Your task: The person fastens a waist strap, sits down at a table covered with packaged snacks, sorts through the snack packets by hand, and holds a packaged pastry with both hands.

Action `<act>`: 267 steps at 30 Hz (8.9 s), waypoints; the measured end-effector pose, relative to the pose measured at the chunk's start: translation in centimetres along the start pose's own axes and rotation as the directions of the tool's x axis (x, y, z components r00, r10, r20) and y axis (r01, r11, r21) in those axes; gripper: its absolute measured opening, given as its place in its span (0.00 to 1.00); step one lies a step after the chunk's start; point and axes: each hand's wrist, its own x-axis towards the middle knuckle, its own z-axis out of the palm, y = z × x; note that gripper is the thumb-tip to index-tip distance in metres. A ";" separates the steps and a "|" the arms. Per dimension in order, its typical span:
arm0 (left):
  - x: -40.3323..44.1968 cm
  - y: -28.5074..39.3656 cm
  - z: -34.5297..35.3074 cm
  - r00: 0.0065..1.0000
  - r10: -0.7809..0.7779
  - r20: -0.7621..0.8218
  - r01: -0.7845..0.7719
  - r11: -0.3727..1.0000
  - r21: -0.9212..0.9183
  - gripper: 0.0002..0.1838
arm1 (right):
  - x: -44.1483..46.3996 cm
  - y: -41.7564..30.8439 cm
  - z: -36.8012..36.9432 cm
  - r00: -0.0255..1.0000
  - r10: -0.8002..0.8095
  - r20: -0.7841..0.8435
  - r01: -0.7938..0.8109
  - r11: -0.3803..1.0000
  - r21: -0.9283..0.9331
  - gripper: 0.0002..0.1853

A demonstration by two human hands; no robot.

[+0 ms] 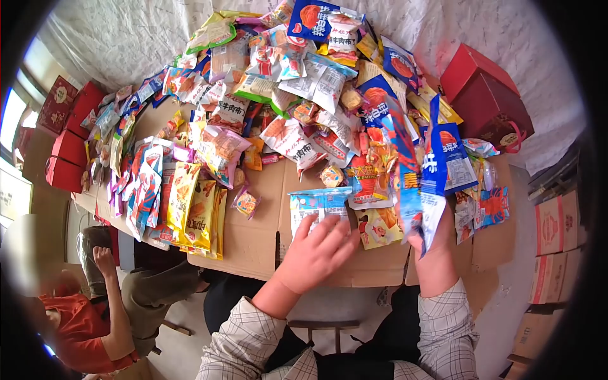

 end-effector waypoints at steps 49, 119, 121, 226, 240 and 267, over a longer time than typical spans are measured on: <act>2.8 0.6 0.8 0.924 -0.369 -0.097 0.335 0.906 -0.257 0.37 | -0.9 -10.4 -2.3 0.819 -0.573 0.027 0.220 0.270 -0.937 0.28; 0.0 -2.8 -0.9 0.954 -0.221 -0.203 0.212 0.975 -0.067 0.17 | -0.7 4.3 3.3 0.873 -0.005 0.489 0.446 -0.400 -0.801 0.27; 0.2 -4.6 -2.3 0.898 -0.352 -0.263 0.376 0.926 0.043 0.21 | -1.0 4.0 3.5 0.910 -0.012 0.414 0.375 -0.399 -0.837 0.27; 0.5 -2.9 -0.1 0.930 -0.355 0.098 0.348 0.933 0.090 0.40 | 2.2 5.4 4.2 0.905 -0.111 0.411 0.424 0.156 -0.892 0.26; -0.3 -2.5 -2.2 0.941 -0.312 0.129 0.315 0.949 -0.009 0.43 | 8.0 5.7 5.7 0.843 0.018 0.537 0.394 -0.699 -0.596 0.22; -4.1 -4.3 -5.8 0.943 -0.311 0.120 0.322 0.943 -0.083 0.41 | 1.0 0.5 5.3 0.890 -0.450 0.076 0.170 0.172 -0.970 0.24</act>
